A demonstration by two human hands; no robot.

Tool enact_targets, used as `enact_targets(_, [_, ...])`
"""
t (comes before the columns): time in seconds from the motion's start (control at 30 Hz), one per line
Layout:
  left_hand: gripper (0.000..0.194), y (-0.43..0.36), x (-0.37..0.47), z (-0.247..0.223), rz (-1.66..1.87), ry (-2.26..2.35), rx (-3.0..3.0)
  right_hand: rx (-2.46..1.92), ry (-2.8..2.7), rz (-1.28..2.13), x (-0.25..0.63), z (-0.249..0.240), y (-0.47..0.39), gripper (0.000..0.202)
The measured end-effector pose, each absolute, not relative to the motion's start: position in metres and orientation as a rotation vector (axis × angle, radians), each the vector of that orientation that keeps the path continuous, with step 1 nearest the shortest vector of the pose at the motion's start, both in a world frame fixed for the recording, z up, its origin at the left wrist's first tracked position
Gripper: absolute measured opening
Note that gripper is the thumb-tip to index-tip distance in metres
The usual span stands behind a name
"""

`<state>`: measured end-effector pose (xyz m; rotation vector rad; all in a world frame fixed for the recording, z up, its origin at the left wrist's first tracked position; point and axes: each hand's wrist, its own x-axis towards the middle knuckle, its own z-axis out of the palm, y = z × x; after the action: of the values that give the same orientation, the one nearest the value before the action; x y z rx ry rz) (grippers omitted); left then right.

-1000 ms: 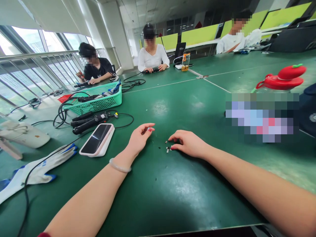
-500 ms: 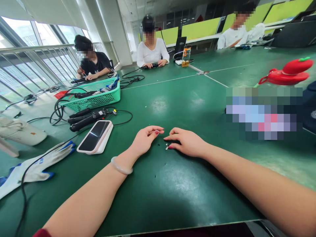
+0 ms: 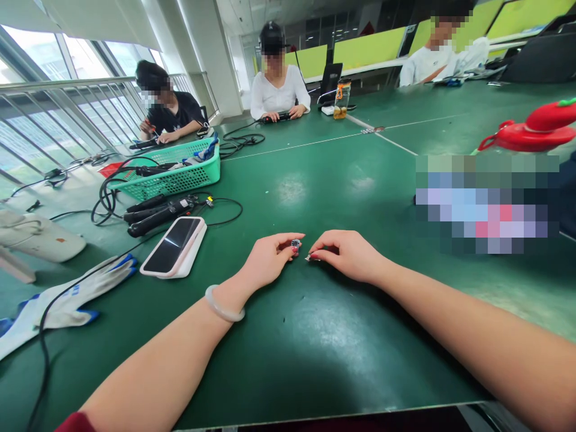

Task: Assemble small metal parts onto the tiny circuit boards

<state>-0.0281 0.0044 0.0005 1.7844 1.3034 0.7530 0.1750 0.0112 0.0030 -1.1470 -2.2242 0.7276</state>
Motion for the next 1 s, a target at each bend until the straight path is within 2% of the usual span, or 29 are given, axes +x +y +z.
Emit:
enact_targets(0.57, [0.035,-0.004,-0.022,0.012,0.756,1.257,1.965,-1.124,-2.202,0.628,0.173,0.002,0.009,0.017])
enact_targets(1.0, [0.035,-0.008,-0.022,0.016,0.757,1.206,2.051,-1.131,-2.197,0.527,0.170,0.003,0.004,0.013])
